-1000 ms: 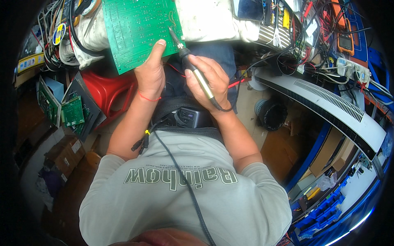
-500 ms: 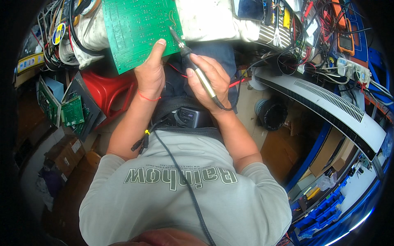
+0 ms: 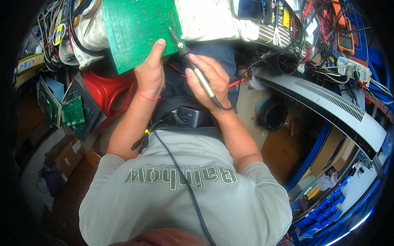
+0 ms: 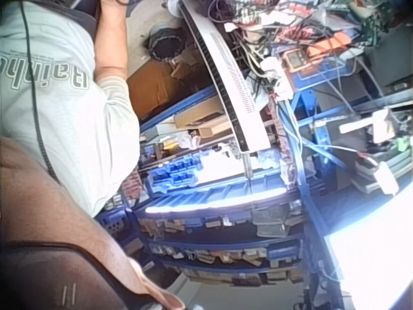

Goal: The person uses a soldering iron and tweezers to attach small components to a green circuit board. They repeatedly heat solder joints, place components, and flip the board to work on both sides.

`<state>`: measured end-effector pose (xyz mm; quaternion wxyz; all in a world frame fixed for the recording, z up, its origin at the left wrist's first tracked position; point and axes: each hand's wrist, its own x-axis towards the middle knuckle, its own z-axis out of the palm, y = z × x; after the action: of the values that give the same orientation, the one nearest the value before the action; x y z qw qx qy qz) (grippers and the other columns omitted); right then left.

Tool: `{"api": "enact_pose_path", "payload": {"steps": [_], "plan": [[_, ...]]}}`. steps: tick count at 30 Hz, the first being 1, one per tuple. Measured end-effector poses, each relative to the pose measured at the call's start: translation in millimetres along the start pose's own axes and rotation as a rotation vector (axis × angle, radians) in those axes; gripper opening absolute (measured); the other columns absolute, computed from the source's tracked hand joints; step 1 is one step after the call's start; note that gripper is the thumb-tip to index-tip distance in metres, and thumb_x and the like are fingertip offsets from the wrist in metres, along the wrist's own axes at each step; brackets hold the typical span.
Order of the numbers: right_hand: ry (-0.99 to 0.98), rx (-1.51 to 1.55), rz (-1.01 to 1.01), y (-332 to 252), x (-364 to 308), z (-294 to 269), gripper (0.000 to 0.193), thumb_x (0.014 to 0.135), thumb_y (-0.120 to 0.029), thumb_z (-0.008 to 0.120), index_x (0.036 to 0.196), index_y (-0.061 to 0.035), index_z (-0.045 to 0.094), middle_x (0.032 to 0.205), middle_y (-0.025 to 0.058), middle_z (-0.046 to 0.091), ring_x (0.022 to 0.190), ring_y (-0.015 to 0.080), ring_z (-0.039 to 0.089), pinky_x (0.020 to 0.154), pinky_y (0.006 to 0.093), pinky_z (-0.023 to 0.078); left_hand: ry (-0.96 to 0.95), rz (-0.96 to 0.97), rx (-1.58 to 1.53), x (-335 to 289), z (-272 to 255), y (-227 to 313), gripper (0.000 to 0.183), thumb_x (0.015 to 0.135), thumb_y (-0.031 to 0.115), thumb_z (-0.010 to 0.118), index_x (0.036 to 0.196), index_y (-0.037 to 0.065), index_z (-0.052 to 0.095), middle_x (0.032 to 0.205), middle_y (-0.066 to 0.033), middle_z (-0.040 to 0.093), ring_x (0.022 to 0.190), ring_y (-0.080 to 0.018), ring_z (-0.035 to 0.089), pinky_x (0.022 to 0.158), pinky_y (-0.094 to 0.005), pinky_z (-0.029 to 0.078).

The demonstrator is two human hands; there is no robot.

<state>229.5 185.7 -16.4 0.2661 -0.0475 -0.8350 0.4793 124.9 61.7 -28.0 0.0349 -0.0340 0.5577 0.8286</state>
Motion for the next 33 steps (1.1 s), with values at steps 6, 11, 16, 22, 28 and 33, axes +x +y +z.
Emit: {"api": "enact_pose_path", "payload": {"steps": [6, 11, 16, 22, 28, 33], "plan": [[0.168, 0.107, 0.017, 3.7, -5.1, -3.3, 0.038, 0.089, -0.004, 0.079, 0.124, 0.0059, 0.069, 0.113, 0.0206, 0.073, 0.098, 0.029, 0.073, 0.088, 0.0354, 0.057, -0.019, -0.03, -0.094, 4.0, -6.4, -6.4, 0.029, 0.095, -0.002, 0.071, 0.123, 0.001, 0.067, 0.118, -0.0054, 0.069, 0.102, -0.0148, 0.064, 0.093, -0.0306, 0.053], [0.166, 0.159, 0.045, 6.8, -5.0, -6.4, 0.039, 0.092, -0.004, 0.076, 0.128, 0.0051, 0.066, 0.112, 0.0194, 0.073, 0.099, 0.0283, 0.072, 0.089, 0.0351, 0.056, -0.041, -0.097, -0.229, 7.5, -13.1, -9.0, 0.042, 0.093, -0.006, 0.071, 0.133, 0.003, 0.061, 0.126, -0.006, 0.065, 0.111, -0.0166, 0.063, 0.1, -0.0324, 0.051], [0.172, 0.143, 0.031, 8.5, -4.8, -7.8, 0.039, 0.092, -0.004, 0.075, 0.129, 0.0049, 0.066, 0.113, 0.0194, 0.073, 0.099, 0.028, 0.072, 0.09, 0.0351, 0.056, -0.103, -0.147, -0.368, 10.4, -17.8, -9.7, 0.05, 0.093, -0.009, 0.068, 0.139, 0.007, 0.057, 0.128, -0.0063, 0.065, 0.117, -0.0195, 0.064, 0.104, -0.0357, 0.052], [0.15, 0.156, 0.059, 8.2, -5.4, -7.4, 0.038, 0.092, -0.004, 0.075, 0.128, 0.0057, 0.066, 0.113, 0.0193, 0.072, 0.098, 0.0274, 0.071, 0.089, 0.0346, 0.056, -0.146, -0.27, -0.436, 17.7, -31.5, -18.8, 0.047, 0.094, -0.009, 0.067, 0.137, 0.008, 0.058, 0.128, -0.0067, 0.065, 0.118, -0.0196, 0.064, 0.104, -0.0369, 0.054], [0.134, 0.145, 0.083, 5.6, -5.0, -8.2, 0.037, 0.092, -0.004, 0.076, 0.127, 0.006, 0.067, 0.112, 0.0189, 0.072, 0.097, 0.0268, 0.071, 0.088, 0.0336, 0.056, -0.189, -0.334, -0.488, 19.0, -40.0, -27.1, 0.05, 0.099, -0.004, 0.063, 0.146, 0.008, 0.052, 0.137, -0.0108, 0.062, 0.126, -0.0279, 0.062, 0.108, -0.0508, 0.053], [0.109, 0.116, 0.066, 8.2, -4.8, -8.4, 0.038, 0.093, -0.004, 0.074, 0.128, 0.0066, 0.066, 0.111, 0.0192, 0.072, 0.097, 0.0258, 0.071, 0.088, 0.0335, 0.055, -0.198, -0.347, -0.502, 18.9, -41.2, -28.4, 0.049, 0.099, -0.002, 0.064, 0.146, 0.008, 0.052, 0.137, -0.0114, 0.063, 0.125, -0.0282, 0.063, 0.108, -0.0505, 0.053]]}}
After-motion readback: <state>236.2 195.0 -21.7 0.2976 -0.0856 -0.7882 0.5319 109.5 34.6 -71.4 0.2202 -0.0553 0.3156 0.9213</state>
